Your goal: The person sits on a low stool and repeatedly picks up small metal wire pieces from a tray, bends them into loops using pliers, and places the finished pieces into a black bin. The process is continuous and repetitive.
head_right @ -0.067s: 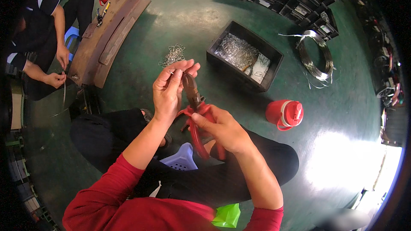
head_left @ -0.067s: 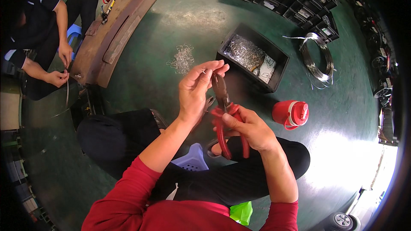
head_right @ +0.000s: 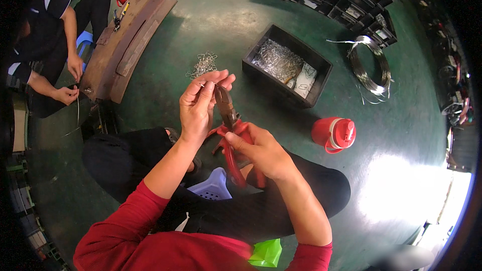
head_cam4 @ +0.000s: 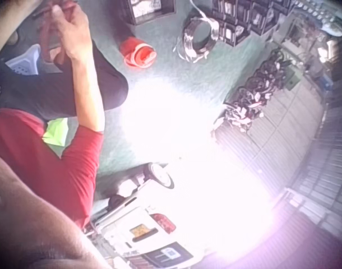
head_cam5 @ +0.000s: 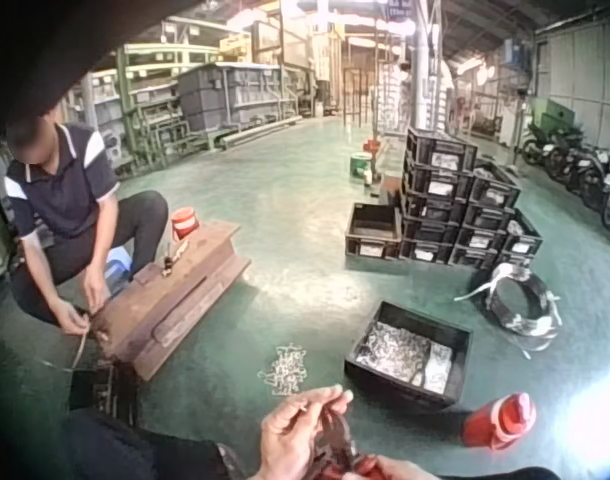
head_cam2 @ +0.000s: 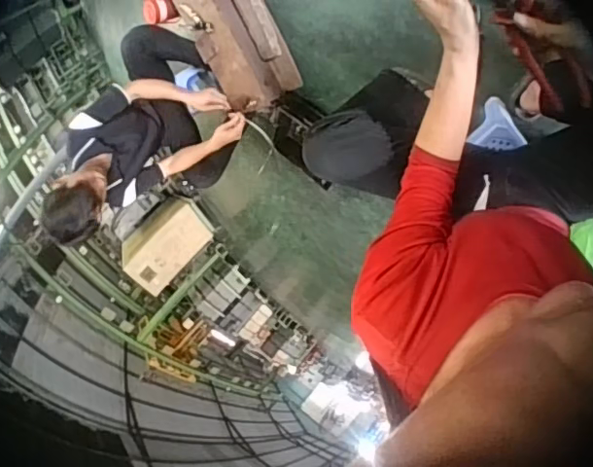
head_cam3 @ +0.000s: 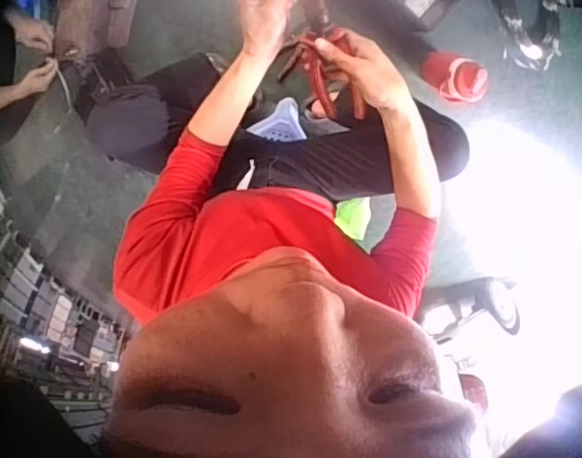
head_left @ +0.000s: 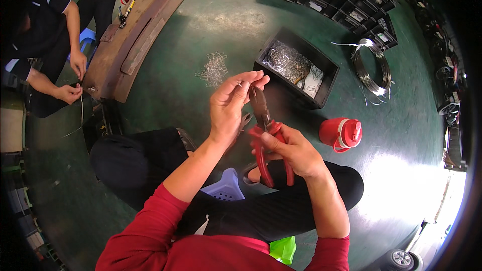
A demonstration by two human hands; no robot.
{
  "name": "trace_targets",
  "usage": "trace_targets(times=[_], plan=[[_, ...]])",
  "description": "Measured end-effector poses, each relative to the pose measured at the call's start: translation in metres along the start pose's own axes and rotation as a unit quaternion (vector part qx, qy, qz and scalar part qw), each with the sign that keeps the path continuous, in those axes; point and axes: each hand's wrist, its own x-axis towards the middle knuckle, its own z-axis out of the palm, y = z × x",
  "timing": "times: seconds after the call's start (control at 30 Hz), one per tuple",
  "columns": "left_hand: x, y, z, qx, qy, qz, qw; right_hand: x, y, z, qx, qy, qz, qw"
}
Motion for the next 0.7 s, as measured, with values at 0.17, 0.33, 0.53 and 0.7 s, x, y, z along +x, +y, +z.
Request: trace_targets(times=[0.17, 0.33, 0.53, 0.7], plan=[[0.002, -0.001, -0.005, 0.016, -0.028, -0.013, 0.999, 0.000, -0.004, -0.003, -0.183, 0.086, 0.003, 0.979], [0.007, -0.005, -0.005, 0.010, -0.049, 0.022, 0.999, 0.003, -0.008, -0.007, -0.144, 0.055, -0.022, 0.988], [0.005, -0.002, -0.002, 0.003, -0.045, 0.010, 0.999, 0.001, -0.009, -0.008, -0.068, 0.027, -0.008, 0.997], [-0.001, -0.009, 0.007, -0.045, 0.038, -0.088, 0.994, 0.005, -0.001, -0.009, -0.010, 0.007, -0.027, 1.000]])
